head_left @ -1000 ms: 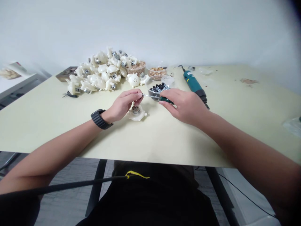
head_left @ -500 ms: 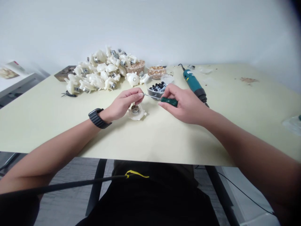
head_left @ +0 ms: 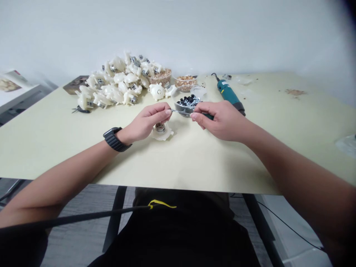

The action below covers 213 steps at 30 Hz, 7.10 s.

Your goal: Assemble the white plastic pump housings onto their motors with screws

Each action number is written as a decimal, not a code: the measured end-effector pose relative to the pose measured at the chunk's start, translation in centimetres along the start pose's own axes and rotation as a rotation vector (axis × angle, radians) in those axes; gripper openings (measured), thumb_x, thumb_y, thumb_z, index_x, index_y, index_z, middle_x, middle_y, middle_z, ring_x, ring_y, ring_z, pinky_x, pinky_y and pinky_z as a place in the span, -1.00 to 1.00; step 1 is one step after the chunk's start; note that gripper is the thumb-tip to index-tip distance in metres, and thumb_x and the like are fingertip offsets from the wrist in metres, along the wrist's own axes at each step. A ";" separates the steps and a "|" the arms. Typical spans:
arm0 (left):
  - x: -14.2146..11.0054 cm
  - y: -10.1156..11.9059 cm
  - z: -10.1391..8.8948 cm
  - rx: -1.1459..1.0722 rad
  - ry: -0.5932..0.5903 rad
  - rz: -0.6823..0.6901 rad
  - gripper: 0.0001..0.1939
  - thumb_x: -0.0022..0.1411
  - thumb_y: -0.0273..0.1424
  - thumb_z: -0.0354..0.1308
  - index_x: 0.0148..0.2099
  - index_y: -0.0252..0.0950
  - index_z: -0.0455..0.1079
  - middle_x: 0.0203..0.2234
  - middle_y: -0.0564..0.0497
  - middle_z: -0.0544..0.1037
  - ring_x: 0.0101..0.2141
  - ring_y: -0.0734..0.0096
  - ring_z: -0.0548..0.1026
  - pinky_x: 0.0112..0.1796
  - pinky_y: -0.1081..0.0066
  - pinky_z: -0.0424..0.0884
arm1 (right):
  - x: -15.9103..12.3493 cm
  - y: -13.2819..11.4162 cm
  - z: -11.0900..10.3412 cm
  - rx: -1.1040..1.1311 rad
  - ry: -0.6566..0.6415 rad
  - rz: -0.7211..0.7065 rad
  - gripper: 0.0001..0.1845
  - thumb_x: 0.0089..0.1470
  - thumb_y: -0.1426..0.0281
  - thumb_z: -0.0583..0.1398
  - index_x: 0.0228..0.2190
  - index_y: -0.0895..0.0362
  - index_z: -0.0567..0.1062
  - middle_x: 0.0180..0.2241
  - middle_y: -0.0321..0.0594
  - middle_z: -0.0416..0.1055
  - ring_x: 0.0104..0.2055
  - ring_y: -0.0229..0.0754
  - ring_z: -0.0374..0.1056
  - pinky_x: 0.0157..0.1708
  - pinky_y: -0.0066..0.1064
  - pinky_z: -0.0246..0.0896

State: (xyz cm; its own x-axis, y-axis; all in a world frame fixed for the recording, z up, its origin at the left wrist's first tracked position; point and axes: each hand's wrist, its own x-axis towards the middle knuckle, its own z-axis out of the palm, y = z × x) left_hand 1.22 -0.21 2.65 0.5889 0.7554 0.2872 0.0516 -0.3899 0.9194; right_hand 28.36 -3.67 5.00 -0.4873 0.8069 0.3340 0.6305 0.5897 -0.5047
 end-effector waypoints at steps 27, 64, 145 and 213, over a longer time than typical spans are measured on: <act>-0.1 0.1 0.1 0.378 -0.054 0.097 -0.53 0.52 0.03 0.11 -0.28 -0.24 0.31 -0.46 0.06 0.29 -0.45 0.43 0.21 -0.38 0.37 0.18 | 0.1 0.8 -0.4 0.097 -0.088 0.036 -0.64 0.38 0.07 0.22 -0.32 0.07 0.54 -0.40 -0.26 0.53 -0.39 -0.18 0.36 -0.35 -0.31 0.17; 0.0 -1.2 0.9 0.595 0.191 0.228 -0.49 0.33 0.17 0.29 -0.27 -0.20 0.57 -0.35 -0.04 0.65 -0.24 0.23 0.46 -0.11 0.24 0.28 | -0.1 0.4 4.6 0.132 0.205 0.013 -0.75 0.38 0.22 0.25 -0.10 0.11 0.63 -0.18 -0.12 0.62 -0.14 -0.04 0.49 -0.20 -0.23 0.35; -1.2 1.0 -0.6 1.184 -0.027 0.253 -0.49 0.20 0.07 0.25 -0.02 -0.21 0.51 -0.46 0.00 0.57 -0.51 0.36 0.43 -0.45 0.35 0.20 | -0.6 -0.4 5.0 0.262 0.085 -0.078 -0.85 0.26 0.44 0.29 -0.11 0.10 0.60 -0.24 -0.21 0.62 -0.23 -0.13 0.50 -0.18 -0.27 0.40; -0.2 -4.8 3.9 0.184 0.254 0.525 -0.70 0.50 -0.23 0.27 0.14 -0.09 0.27 -0.05 -0.01 0.45 -0.08 0.42 0.61 -0.16 0.45 0.67 | -0.1 0.0 6.1 0.169 0.469 -0.290 -0.65 0.24 0.45 0.32 0.04 -0.09 0.61 0.23 -0.12 0.34 0.35 0.15 0.33 0.33 0.14 0.38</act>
State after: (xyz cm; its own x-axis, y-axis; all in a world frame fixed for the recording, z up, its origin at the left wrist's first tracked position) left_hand 4.05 -0.50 -2.91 0.3638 0.5310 0.7653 -0.0412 -0.8116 0.5828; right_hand 24.74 -3.96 0.14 -0.2815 0.5652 0.7754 0.3870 0.8063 -0.4473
